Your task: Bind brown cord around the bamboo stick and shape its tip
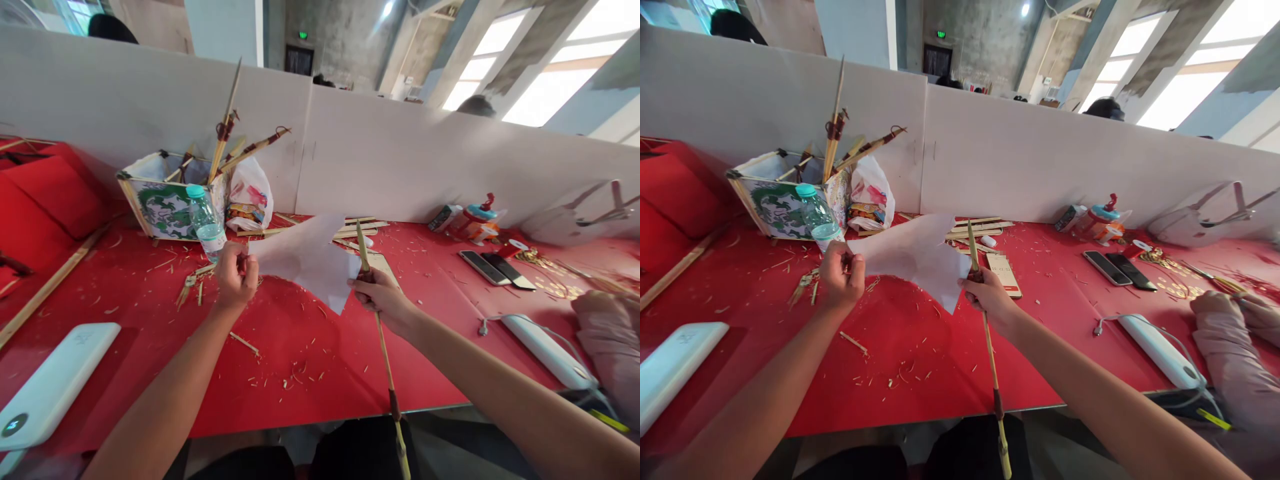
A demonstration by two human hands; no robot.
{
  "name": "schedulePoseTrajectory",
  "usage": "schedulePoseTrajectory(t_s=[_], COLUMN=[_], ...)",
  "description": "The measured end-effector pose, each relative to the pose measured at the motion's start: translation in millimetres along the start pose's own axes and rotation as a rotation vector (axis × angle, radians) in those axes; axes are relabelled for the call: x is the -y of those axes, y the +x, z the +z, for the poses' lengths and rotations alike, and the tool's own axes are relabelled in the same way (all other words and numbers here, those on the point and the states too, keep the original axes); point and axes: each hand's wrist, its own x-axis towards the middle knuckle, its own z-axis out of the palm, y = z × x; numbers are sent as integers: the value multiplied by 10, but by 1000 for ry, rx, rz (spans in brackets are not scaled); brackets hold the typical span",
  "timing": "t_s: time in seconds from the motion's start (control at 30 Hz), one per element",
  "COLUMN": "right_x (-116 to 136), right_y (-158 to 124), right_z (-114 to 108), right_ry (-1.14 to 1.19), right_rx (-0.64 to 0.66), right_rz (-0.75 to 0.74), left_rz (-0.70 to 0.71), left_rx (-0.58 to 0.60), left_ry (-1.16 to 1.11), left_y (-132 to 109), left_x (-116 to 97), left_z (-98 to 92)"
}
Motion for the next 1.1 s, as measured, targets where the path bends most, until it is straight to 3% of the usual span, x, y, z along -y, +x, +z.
schedulePoseTrajectory(t_s=[0.23, 0.37, 0.53, 0.73, 0.93, 1.03, 1.1], right_x=[-30, -54, -38, 30, 226, 254, 219], right_y=[58, 52, 50, -1, -153, -199, -199], right_z=[-41, -83, -77, -65, -295, -458, -538], right_ry=[23, 36, 2, 60, 65, 11, -22], right_rx=[8, 38, -3, 4, -6, 41, 74], right_rz=[11, -22, -7, -76, -90, -29, 34], left_rz=[69, 68, 38, -5, -287, -620, -739], left_rx=[2, -61, 9, -118, -88, 134, 280], left_ry=[-11, -6, 53, 27, -187, -307, -328], left_y=[-5, -6, 19, 68, 154, 212, 227], left_x=[-9, 10, 94, 129, -138, -149, -83], left_z=[-1, 13, 8, -64, -17, 46, 89])
